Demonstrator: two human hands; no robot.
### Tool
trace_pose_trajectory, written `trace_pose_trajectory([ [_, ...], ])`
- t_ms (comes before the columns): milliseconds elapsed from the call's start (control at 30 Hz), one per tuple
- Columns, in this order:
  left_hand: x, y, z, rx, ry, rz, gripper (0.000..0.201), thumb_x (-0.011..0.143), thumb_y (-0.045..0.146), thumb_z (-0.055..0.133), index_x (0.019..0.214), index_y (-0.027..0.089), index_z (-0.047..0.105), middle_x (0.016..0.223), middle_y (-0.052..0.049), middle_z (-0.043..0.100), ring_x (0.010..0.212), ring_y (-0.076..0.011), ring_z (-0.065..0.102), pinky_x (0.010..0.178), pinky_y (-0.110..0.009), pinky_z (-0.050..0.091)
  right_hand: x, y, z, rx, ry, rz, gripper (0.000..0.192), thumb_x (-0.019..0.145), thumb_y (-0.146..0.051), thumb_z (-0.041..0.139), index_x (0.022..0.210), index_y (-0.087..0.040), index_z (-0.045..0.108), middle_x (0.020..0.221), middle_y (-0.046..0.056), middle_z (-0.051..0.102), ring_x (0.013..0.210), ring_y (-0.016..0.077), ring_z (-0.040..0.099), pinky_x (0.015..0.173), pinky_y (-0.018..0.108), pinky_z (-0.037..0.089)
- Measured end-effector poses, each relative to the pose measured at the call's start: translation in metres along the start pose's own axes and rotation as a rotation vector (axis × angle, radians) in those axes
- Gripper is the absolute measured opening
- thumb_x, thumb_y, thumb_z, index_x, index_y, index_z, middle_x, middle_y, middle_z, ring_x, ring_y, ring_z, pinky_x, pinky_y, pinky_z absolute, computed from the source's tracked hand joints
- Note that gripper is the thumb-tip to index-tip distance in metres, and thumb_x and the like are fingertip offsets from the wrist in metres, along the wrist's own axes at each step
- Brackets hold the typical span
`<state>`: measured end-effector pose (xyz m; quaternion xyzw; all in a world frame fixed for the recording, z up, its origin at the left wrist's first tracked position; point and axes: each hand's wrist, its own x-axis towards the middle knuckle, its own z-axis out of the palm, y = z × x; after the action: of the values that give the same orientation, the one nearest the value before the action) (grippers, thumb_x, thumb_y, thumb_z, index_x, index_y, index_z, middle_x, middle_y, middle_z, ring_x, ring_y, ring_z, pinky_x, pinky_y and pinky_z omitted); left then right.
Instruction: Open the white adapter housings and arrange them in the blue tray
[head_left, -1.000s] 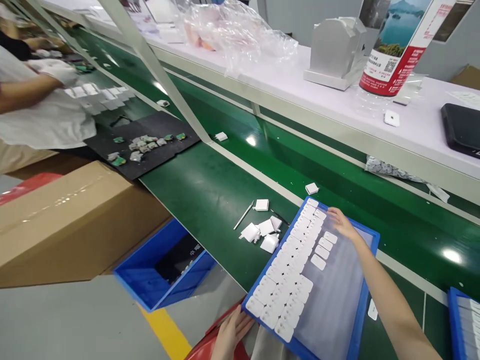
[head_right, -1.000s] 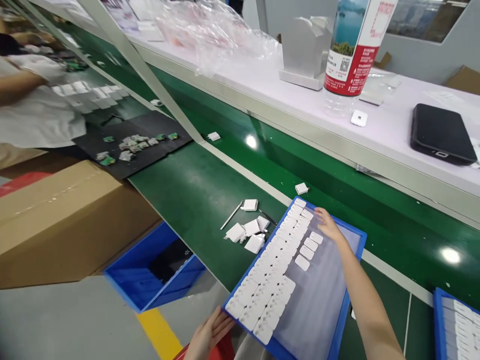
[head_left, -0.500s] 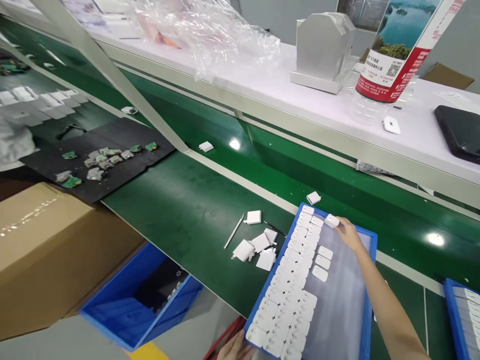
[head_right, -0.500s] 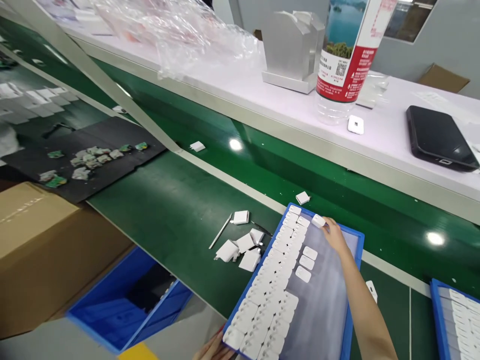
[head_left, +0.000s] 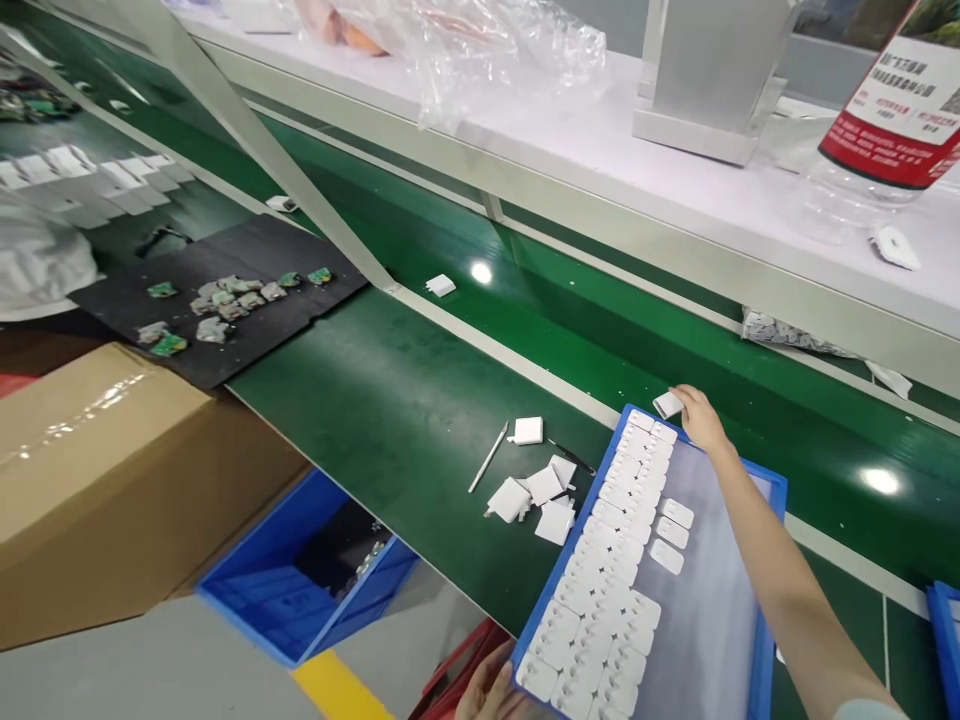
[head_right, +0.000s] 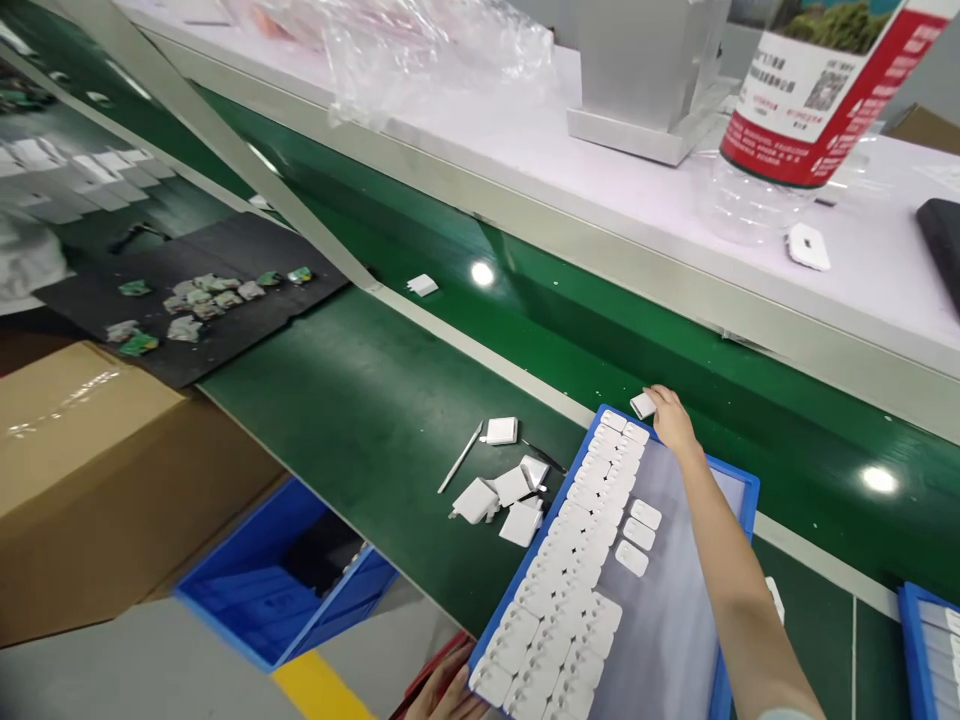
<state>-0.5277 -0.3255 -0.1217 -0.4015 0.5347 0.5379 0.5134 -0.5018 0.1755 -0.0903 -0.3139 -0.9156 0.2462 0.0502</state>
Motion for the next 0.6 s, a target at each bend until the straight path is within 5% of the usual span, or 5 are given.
trace_pose_trajectory([
  [167,0.0,-0.009,-0.004,0.0,-0.015,0.066,0.039,0.084,0.023,0.074,0.119,0.021,0.056,0.092,-0.008,0.08,0.095,-0.0313,0.077,0.091,-0.042,0.062,0.039,-0.027,-0.023,-0.113,-0.097,-0.065,0.031,0.095,-0.036,0.062,0.121,-0.018,0.061,0.127,0.009,0.061,0.111,0.0235,0.062,0.096,0.047,0.052],
  [300,0.0,-0.017,-0.006,-0.009,-0.056,0.185,0.044,0.076,0.031,0.081,0.111,0.02,0.057,0.093,-0.009,0.08,0.096,-0.0331,0.076,0.091,-0.043,0.061,0.014,-0.076,-0.02,-0.135,-0.078,-0.16,0.038,0.096,-0.037,0.059,0.13,-0.022,0.056,0.136,0.011,0.055,0.119,0.027,0.056,0.1,0.051,0.049],
  [467,-0.008,-0.012,-0.003,0.062,-0.112,0.219,0.054,0.068,0.036,0.086,0.112,0.017,0.061,0.103,-0.013,0.078,0.103,-0.0345,0.074,0.091,-0.043,0.061,-0.07,-0.177,0.045,-0.056,-0.327,-0.547,0.049,0.088,-0.014,0.064,0.134,-0.027,0.054,0.131,0.007,0.061,0.122,0.0245,0.054,0.105,0.04,0.044],
  [600,-0.01,-0.009,-0.003,0.091,-0.12,0.271,0.047,0.072,0.037,0.083,0.109,0.017,0.062,0.102,-0.012,0.078,0.092,-0.0324,0.077,0.091,-0.046,0.061,-0.112,-0.219,0.09,-0.011,-0.4,-0.625,0.059,0.081,-0.003,0.064,0.136,-0.022,0.054,0.127,0.01,0.065,0.119,0.0262,0.056,0.105,0.042,0.043],
])
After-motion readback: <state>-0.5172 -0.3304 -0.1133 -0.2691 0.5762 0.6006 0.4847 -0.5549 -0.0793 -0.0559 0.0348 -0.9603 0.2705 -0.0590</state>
